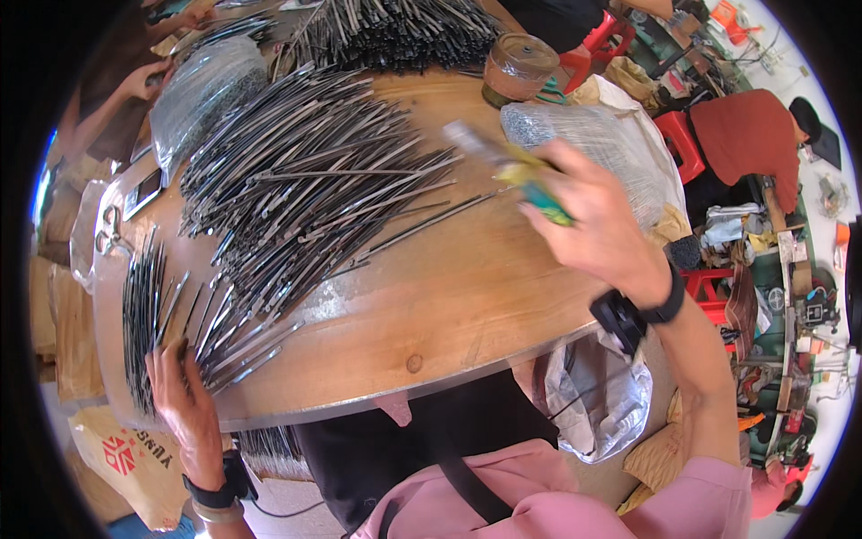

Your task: The person uses pliers to bend long metal strips at a workbench, handling each strip individually and adding it to a pile.

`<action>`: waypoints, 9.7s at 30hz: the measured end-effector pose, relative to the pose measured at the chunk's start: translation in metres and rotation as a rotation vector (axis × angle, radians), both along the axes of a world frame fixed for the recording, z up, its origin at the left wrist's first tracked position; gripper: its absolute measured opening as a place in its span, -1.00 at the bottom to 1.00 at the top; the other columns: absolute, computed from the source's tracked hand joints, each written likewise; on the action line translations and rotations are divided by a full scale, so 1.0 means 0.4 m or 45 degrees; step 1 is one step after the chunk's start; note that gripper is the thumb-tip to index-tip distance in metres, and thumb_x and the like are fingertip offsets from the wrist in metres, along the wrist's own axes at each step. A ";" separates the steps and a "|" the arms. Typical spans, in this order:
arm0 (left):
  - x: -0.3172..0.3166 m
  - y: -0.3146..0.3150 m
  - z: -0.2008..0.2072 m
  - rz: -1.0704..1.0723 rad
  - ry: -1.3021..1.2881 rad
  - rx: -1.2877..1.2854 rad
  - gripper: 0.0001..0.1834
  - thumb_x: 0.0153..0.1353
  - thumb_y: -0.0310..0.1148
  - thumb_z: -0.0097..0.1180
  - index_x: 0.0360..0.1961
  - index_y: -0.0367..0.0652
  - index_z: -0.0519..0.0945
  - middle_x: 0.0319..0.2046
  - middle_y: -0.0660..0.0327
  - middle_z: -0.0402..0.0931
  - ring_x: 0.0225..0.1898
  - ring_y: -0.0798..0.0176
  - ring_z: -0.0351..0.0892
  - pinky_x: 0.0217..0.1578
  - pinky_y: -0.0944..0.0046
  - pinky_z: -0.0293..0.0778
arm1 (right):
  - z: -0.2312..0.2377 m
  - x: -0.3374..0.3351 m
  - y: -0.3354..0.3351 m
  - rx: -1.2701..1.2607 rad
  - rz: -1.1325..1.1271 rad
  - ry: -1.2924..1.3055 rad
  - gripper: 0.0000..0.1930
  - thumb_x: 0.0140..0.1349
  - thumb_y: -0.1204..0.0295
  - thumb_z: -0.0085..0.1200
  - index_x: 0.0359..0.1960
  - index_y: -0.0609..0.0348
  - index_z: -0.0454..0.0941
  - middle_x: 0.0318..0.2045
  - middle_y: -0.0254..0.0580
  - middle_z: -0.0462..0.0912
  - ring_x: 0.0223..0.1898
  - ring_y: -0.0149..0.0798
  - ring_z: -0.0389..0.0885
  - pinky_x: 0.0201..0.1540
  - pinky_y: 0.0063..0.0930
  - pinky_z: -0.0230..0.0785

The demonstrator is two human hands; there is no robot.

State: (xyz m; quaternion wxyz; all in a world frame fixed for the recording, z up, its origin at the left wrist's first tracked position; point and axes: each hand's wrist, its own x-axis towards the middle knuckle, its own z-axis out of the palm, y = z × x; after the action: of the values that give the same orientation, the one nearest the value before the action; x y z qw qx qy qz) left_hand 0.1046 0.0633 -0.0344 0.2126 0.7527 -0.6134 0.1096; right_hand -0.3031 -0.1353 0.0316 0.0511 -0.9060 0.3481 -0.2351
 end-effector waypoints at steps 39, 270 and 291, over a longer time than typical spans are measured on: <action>-0.390 -0.060 0.046 -0.055 2.070 0.376 -0.87 0.35 -0.42 0.02 -0.17 -0.24 0.51 -0.59 0.27 0.42 -0.73 0.44 0.26 -0.72 0.44 0.12 | -0.019 -0.210 0.346 1.017 -0.395 -1.191 -0.87 0.07 0.59 0.26 -0.33 0.33 0.66 -0.26 -0.08 0.58 -0.24 -0.28 0.56 -0.18 -0.45 0.41; -0.436 0.004 0.059 -0.135 2.547 1.334 -0.73 0.24 -0.29 0.15 -0.14 -0.25 0.60 -0.59 0.23 0.48 -0.64 0.37 0.40 -0.58 0.39 0.29 | -0.134 0.049 0.345 0.440 0.389 -0.178 -0.76 -0.36 0.54 0.15 -0.51 0.23 0.56 -0.21 -0.08 0.53 -0.24 -0.12 0.49 -0.05 0.02 0.09; -0.489 0.068 0.058 -0.239 2.275 0.464 -0.92 0.29 -0.63 0.00 -0.22 -0.34 0.52 -0.55 0.34 0.42 -0.61 0.58 0.26 -0.61 0.54 0.17 | -0.113 -0.033 0.395 0.961 0.271 -0.168 -0.56 -0.01 0.40 0.30 -0.05 0.27 0.58 -0.02 -0.02 0.48 -0.06 0.02 0.54 -0.04 -0.25 0.46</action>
State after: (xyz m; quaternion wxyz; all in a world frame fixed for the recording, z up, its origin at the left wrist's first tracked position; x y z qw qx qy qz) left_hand -0.0911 0.0904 -0.0113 0.4940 0.5266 -0.2871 -0.6295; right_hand -0.3164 0.0228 -0.0136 0.4268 -0.8375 0.3103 -0.1418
